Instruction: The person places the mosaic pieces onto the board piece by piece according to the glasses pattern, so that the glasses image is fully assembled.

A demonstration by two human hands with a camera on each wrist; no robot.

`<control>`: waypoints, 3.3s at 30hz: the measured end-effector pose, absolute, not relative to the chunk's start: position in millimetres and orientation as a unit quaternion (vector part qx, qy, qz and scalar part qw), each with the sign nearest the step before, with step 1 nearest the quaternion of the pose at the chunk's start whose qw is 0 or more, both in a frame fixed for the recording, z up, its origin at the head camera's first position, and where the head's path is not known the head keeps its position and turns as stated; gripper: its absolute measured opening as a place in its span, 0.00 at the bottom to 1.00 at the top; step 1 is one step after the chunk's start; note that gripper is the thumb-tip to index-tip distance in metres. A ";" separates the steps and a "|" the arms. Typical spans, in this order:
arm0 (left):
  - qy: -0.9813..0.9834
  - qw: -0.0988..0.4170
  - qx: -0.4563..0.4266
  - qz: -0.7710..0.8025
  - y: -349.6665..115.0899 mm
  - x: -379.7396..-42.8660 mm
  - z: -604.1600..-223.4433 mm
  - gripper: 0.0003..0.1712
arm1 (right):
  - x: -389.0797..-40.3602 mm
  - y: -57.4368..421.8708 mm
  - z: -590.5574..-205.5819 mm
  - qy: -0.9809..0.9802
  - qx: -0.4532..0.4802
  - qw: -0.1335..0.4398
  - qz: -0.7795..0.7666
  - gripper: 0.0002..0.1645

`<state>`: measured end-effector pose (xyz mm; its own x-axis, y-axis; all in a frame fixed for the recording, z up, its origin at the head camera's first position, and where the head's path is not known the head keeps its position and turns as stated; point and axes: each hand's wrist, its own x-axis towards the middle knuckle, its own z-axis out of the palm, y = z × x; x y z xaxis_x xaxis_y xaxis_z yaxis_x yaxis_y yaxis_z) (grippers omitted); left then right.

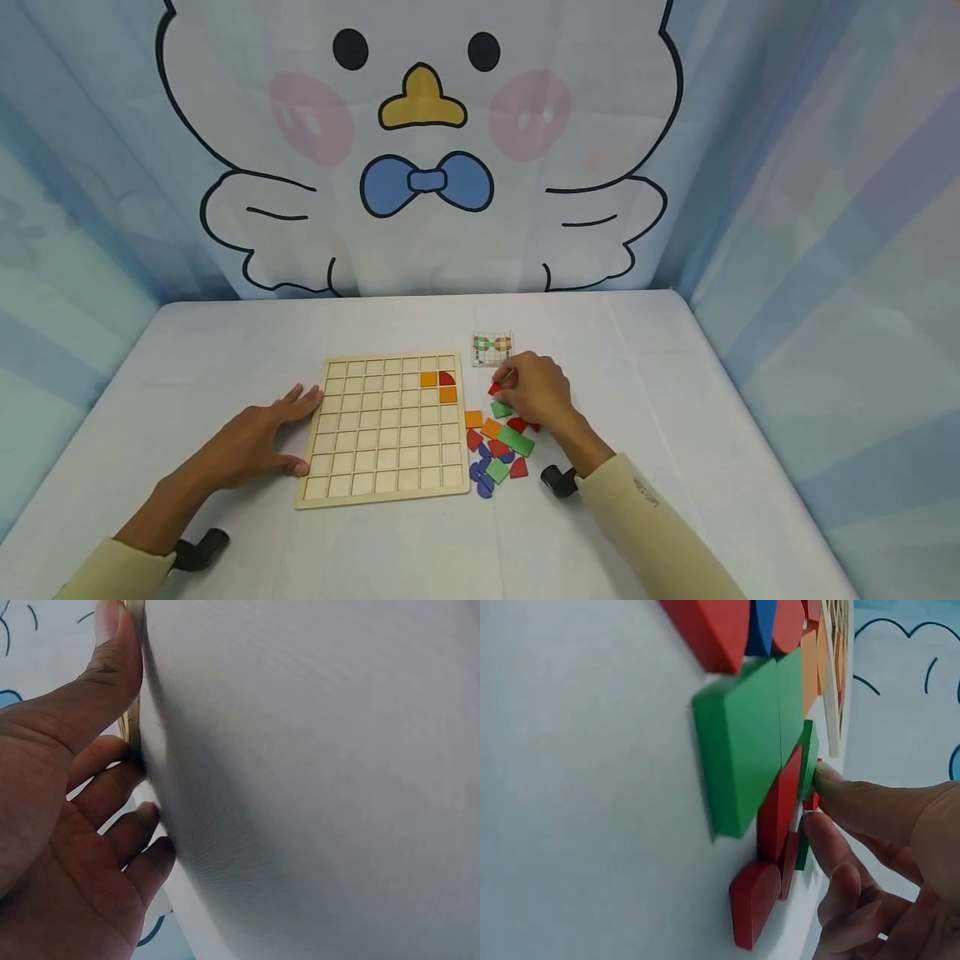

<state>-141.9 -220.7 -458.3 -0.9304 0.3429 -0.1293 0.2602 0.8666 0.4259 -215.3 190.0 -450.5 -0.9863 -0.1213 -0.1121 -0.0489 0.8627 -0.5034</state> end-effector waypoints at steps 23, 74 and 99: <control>0.961 0.099 0.157 0.203 -222.2 -141.7 -460.8 0.68 | -213.5 166.6 -454.6 0.971 -0.035 0.017 -0.238 0.13; 0.961 0.101 0.151 0.208 -221.0 -141.9 -461.6 0.66 | -241.5 82.3 -455.9 0.928 -0.136 0.038 -0.346 0.08; 0.962 0.097 0.157 0.200 -222.9 -141.1 -460.2 0.67 | -216.2 129.0 -439.5 0.937 -0.082 0.065 -0.333 0.06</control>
